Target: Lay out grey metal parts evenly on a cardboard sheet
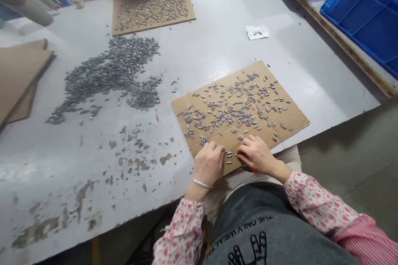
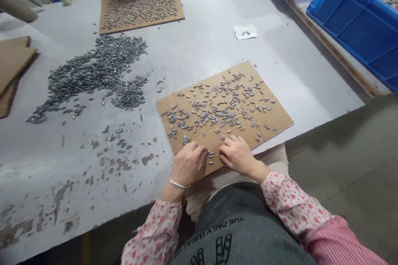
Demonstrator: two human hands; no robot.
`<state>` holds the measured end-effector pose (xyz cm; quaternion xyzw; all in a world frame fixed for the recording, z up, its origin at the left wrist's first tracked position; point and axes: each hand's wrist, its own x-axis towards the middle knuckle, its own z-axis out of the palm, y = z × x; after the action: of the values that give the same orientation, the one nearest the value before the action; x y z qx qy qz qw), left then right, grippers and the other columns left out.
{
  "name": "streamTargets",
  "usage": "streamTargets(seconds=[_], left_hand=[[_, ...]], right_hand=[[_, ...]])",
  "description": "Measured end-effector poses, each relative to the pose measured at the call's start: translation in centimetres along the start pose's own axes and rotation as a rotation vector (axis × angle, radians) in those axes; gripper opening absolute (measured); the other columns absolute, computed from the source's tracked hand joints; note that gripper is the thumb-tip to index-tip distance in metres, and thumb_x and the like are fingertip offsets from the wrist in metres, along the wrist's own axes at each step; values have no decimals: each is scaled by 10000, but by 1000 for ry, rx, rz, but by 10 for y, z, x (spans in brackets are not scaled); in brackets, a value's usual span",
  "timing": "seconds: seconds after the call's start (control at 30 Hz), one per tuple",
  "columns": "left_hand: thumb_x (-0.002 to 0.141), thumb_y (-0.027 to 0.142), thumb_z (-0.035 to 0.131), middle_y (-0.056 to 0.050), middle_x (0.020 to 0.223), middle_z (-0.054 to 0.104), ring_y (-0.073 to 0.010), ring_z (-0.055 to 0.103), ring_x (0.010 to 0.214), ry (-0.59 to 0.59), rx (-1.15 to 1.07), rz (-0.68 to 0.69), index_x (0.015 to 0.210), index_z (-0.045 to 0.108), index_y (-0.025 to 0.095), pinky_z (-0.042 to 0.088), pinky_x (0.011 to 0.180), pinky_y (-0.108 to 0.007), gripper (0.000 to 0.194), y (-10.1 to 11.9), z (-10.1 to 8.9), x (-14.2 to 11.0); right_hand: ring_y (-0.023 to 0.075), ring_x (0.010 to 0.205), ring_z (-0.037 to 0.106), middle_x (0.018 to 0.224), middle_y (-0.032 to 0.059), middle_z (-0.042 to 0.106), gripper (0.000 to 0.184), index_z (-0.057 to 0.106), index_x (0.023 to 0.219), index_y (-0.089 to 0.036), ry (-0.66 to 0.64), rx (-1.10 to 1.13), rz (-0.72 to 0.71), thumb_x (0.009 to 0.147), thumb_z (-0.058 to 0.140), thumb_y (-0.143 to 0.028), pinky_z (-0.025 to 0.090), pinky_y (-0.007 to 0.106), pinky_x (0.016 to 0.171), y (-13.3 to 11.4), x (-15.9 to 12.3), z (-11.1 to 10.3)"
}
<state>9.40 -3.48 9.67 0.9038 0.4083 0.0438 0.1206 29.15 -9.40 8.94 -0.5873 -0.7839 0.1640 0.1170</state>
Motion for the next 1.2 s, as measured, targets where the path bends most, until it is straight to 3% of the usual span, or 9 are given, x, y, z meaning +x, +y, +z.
streamTargets(seconds=[0.13, 0.33, 0.63, 0.8, 1.0, 1.2], left_hand=[[949, 287, 406, -46, 829, 564, -171, 507, 814, 43, -71, -26, 885, 623, 211, 390, 704, -295, 239, 1, -4, -8], [945, 293, 436, -35, 803, 564, -166, 498, 778, 17, -33, 26, 858, 621, 214, 368, 679, -286, 219, 9, -2, -17], [945, 306, 441, -32, 803, 559, -169, 491, 787, 7, -39, 30, 845, 614, 209, 367, 692, -291, 222, 8, 3, -16], [945, 294, 441, -32, 821, 564, -167, 500, 804, 8, -49, 23, 880, 618, 206, 372, 702, -285, 208, 10, 1, -15], [949, 287, 425, -34, 797, 565, -172, 496, 786, 7, 14, 34, 840, 617, 209, 356, 687, -296, 235, 12, 3, -14], [954, 300, 412, -35, 839, 569, -168, 504, 802, -71, -44, 50, 875, 621, 216, 373, 697, -290, 239, 7, 2, -15]], right_hand=[[214, 889, 462, 879, 63, 607, 152, 626, 826, -192, -28, -43, -6, 899, 556, -306, 301, 337, 744, -4, 5, -1], [216, 884, 469, 868, 60, 607, 155, 616, 814, -192, -48, -39, -10, 891, 563, -316, 302, 336, 740, -5, 7, -4], [234, 947, 458, 937, 73, 595, 144, 645, 965, -212, 72, -35, 120, 889, 567, -306, 333, 340, 795, 21, 19, -9], [226, 948, 454, 963, 83, 593, 127, 645, 887, -191, 5, -111, 53, 890, 574, -296, 327, 339, 805, 15, 31, -15], [209, 892, 447, 915, 64, 599, 195, 660, 824, -196, -26, -109, -107, 917, 537, -315, 311, 336, 792, 8, 24, -15], [206, 873, 448, 870, 57, 594, 204, 667, 835, -200, 7, -65, -99, 916, 540, -338, 311, 337, 794, 11, 18, -6]])
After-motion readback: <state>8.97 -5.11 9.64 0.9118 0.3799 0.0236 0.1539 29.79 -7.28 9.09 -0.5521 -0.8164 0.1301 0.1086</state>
